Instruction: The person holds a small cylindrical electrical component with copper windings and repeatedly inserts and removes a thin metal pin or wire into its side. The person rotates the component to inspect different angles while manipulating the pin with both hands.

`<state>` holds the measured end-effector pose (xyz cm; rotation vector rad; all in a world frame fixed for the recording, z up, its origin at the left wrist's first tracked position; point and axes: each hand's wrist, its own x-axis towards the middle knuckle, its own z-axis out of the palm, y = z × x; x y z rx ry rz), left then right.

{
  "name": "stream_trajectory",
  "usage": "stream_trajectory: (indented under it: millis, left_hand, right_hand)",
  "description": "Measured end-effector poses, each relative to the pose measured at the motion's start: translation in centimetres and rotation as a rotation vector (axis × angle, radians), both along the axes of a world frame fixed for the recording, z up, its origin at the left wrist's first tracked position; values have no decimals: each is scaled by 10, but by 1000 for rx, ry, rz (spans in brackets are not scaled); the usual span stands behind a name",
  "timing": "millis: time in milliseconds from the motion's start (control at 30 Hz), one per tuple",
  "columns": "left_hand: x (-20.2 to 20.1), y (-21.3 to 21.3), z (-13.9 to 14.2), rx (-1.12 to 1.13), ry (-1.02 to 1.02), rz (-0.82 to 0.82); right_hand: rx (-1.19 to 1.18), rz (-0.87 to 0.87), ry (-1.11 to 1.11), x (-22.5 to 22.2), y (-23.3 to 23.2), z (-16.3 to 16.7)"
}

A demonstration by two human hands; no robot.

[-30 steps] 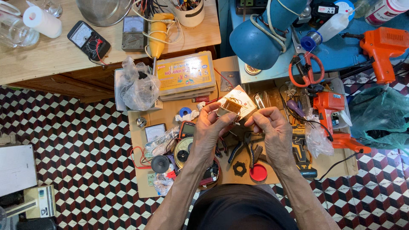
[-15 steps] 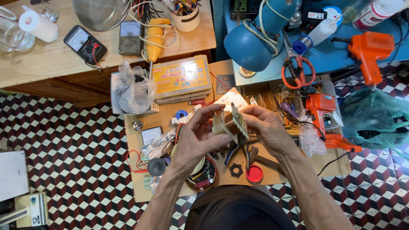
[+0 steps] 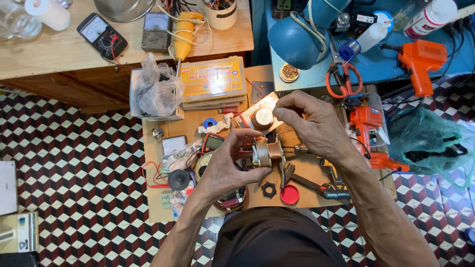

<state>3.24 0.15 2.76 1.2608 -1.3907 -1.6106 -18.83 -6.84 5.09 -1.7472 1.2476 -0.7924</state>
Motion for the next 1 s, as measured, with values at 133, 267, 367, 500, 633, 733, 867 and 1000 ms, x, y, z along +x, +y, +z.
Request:
stream_trajectory:
  millis: [133, 267, 367, 500, 633, 733, 867, 1000]
  left_hand:
    - [-1, 11, -4, -16, 18, 64]
    - [-10, 19, -4, -29, -40, 137]
    - [-16, 22, -5, -44, 8, 203]
    - [-24, 20, -7, -102, -11, 330]
    - [-29, 17, -3, -155, 106, 427]
    - [-28, 16, 3, -238, 11, 459]
    - [-28, 13, 14, -269, 75, 467]
    - [-21, 12, 26, -204, 138, 457]
  right_hand:
    - [-70, 41, -17, 2, 8, 8]
    - [-137, 144, 66, -3, 20, 22]
    - [-185, 193, 95, -5, 32, 31]
    - [-205, 210, 117, -13, 49, 39]
    - [-54, 214, 96, -22, 63, 34]
    - [-15, 220, 60, -25, 68, 20]
    - [122, 148, -61, -26, 68, -2]
    - [179, 113, -198, -27, 64, -13]
